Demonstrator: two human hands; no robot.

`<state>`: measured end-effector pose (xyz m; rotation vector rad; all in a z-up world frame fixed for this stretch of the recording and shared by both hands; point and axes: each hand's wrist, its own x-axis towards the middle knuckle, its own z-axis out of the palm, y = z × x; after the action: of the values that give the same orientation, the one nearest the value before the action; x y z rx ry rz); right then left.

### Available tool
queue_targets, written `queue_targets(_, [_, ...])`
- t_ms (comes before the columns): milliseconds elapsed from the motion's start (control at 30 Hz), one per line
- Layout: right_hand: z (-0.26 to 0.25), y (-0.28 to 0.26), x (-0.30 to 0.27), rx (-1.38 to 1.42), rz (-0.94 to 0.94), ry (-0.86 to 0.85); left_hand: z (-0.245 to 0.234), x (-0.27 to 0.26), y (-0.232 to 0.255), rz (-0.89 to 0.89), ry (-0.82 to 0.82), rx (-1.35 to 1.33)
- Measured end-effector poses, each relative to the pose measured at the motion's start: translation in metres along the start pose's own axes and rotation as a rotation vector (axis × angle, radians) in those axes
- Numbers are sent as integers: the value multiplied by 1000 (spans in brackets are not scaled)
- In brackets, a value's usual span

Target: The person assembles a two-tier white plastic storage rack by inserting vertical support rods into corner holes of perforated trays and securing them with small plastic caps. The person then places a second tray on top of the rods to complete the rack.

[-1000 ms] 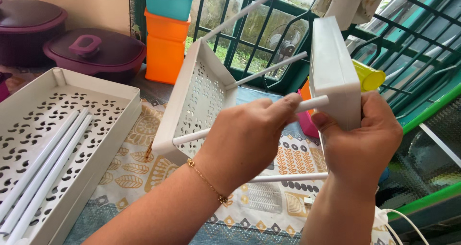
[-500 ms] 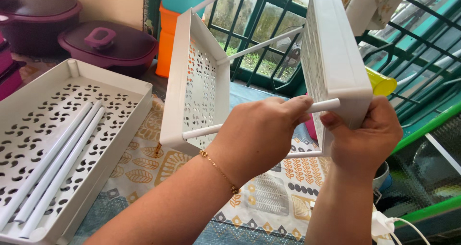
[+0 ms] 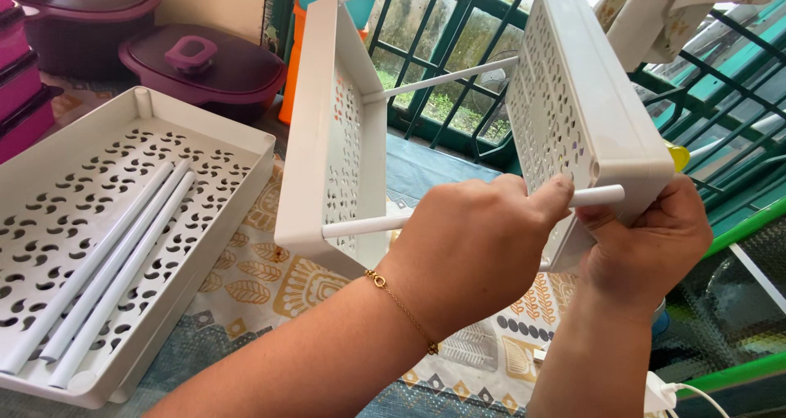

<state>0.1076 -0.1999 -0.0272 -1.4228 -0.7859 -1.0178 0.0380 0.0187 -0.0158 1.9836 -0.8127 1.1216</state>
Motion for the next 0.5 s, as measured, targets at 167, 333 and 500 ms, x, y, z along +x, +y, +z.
queue_targets(167, [1,-5,-2,-19,53,18,0,1,3,-39,13,100])
queue_targets(333, [-1,0,-3,-3,94,9,-1,3,4,-82,21,161])
queue_targets(500, [-2,4,-2,39,79,-28,0,0,2,-99,52,145])
